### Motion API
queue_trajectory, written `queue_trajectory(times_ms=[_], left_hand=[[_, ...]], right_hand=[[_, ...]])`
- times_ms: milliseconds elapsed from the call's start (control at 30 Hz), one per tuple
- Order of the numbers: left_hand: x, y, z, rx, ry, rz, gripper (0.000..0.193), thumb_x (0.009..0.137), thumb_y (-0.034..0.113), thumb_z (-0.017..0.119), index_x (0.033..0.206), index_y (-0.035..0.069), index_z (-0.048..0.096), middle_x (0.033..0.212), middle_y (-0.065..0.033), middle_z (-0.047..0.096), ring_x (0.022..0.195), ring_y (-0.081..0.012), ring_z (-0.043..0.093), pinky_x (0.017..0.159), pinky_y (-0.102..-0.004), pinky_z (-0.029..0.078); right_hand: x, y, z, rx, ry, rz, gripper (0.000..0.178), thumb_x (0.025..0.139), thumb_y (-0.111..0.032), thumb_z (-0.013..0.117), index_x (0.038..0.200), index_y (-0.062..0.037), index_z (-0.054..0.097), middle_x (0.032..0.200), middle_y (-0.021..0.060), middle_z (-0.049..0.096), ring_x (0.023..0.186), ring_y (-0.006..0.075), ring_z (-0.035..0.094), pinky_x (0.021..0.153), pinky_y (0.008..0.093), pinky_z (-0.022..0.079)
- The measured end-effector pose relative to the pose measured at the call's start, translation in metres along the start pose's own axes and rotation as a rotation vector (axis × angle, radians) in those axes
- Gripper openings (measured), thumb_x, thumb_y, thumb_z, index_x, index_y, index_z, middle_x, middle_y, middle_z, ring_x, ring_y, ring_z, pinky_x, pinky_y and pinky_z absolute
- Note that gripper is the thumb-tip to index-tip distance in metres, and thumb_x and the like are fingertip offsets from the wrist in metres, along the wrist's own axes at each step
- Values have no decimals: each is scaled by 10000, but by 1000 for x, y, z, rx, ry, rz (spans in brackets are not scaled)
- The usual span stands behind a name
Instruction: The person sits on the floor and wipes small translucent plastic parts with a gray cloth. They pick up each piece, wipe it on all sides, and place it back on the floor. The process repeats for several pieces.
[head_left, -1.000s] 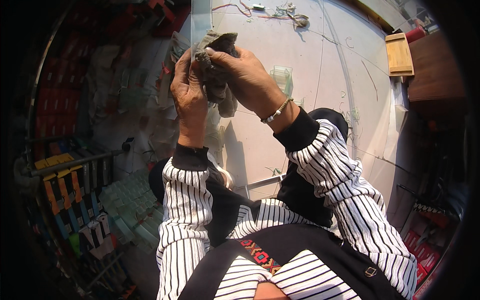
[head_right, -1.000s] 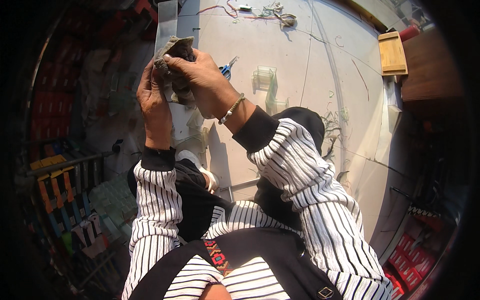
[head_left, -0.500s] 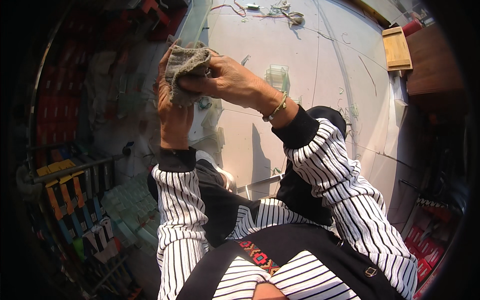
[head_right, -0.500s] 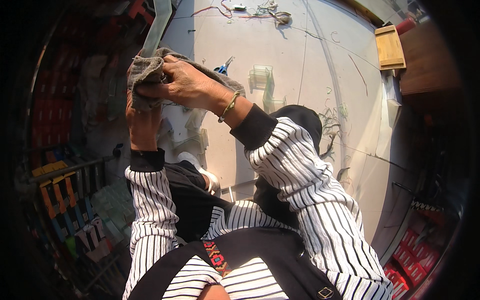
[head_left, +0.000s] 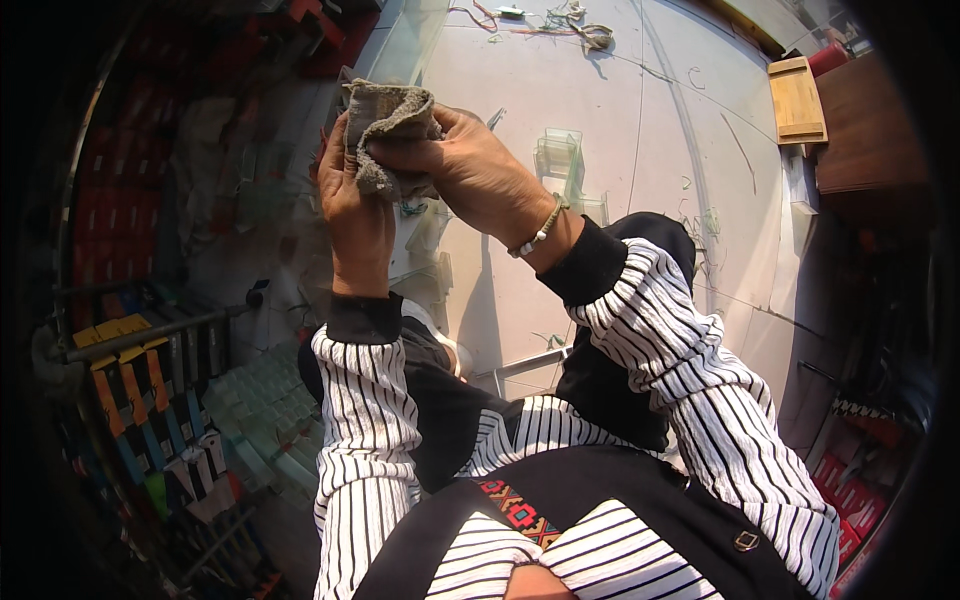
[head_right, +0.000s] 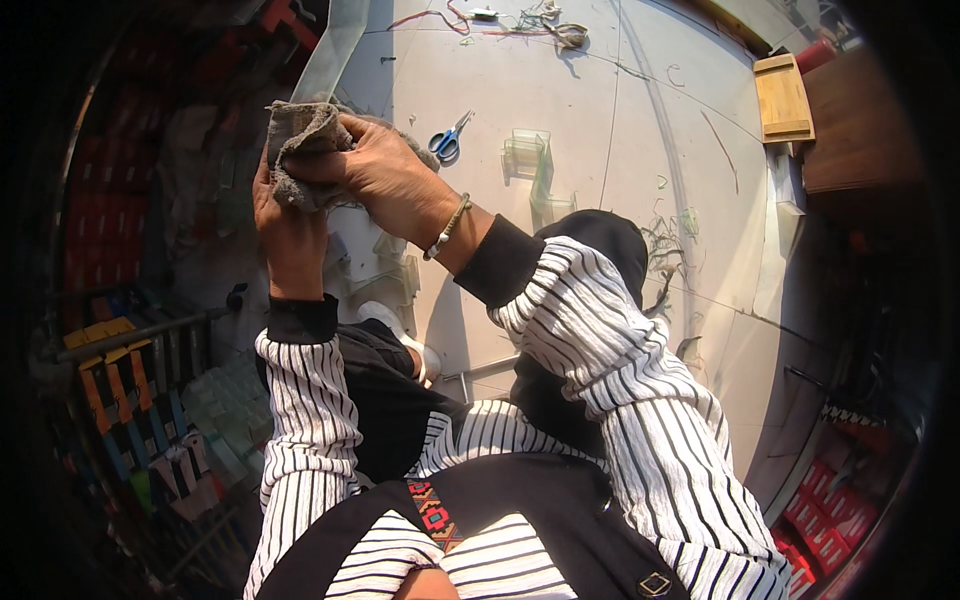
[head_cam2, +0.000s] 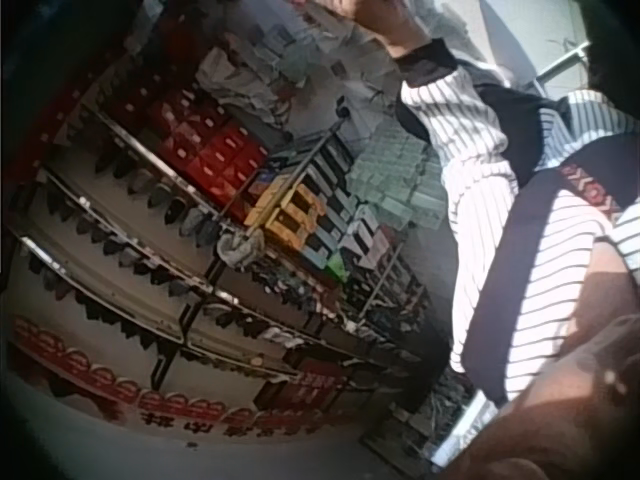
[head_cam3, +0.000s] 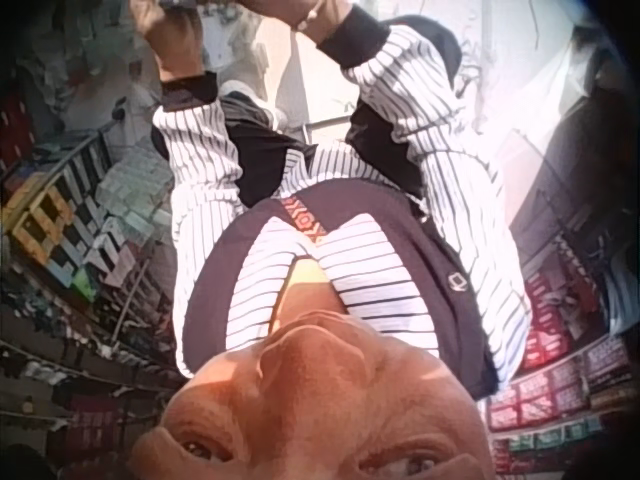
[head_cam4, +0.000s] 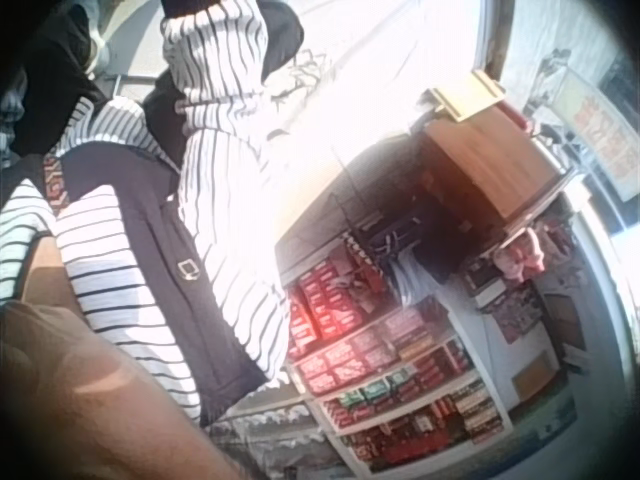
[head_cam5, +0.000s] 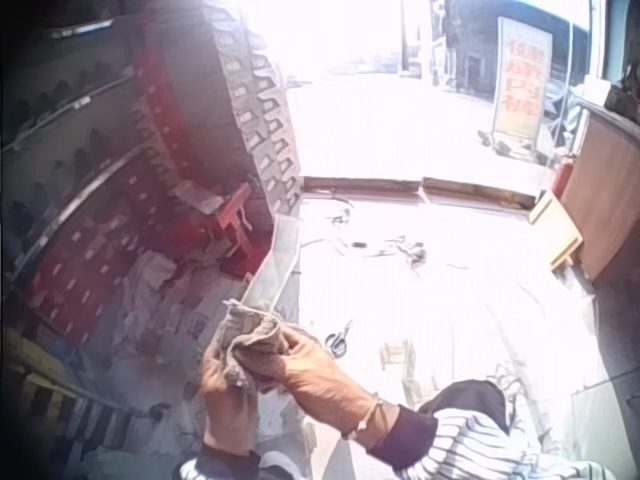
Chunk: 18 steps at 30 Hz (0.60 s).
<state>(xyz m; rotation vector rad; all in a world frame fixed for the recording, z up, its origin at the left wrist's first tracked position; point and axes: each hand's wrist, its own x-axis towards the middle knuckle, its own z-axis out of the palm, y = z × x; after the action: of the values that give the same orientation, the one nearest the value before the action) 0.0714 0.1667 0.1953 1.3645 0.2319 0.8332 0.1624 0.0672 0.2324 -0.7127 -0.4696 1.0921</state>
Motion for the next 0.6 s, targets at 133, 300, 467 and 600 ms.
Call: queue_trajectory(times_ms=[133, 300, 467, 600], left_hand=[[-8, 0, -3, 618, 7, 336, 323, 923, 116, 486, 1206, -40, 500, 1201, -122, 503, 1060, -191, 533, 877, -250, 459], [-4, 9, -5, -632, -22, -246, 344, 922, 75, 438, 1241, -54, 446, 1178, -143, 541, 1068, -228, 547, 901, -297, 454], [-13, 4, 28, 734, 137, 218, 273, 940, 205, 482, 1057, -25, 569, 1017, -90, 612, 906, -118, 598, 796, -201, 475], [-18, 3, 46, -525, 252, -186, 258, 944, 178, 485, 1069, -32, 567, 1044, -87, 611, 987, -110, 549, 846, -193, 434]], right_hand=[[-1, -4, -4, -17, -11, -46, 303, 760, -104, 712, 1021, -18, 584, 928, 28, 628, 799, 105, 618, 755, 241, 521], [6, 4, -12, -367, 34, -166, 329, 749, -161, 729, 980, 1, 559, 894, 56, 624, 777, 125, 613, 710, 253, 515], [20, 21, -15, -389, 230, -354, 421, 720, -242, 752, 941, 18, 506, 848, 111, 601, 763, 157, 607, 670, 267, 499], [15, 16, -16, -624, 302, -410, 380, 752, -223, 714, 936, 15, 481, 834, 129, 595, 754, 161, 606, 657, 277, 493]])
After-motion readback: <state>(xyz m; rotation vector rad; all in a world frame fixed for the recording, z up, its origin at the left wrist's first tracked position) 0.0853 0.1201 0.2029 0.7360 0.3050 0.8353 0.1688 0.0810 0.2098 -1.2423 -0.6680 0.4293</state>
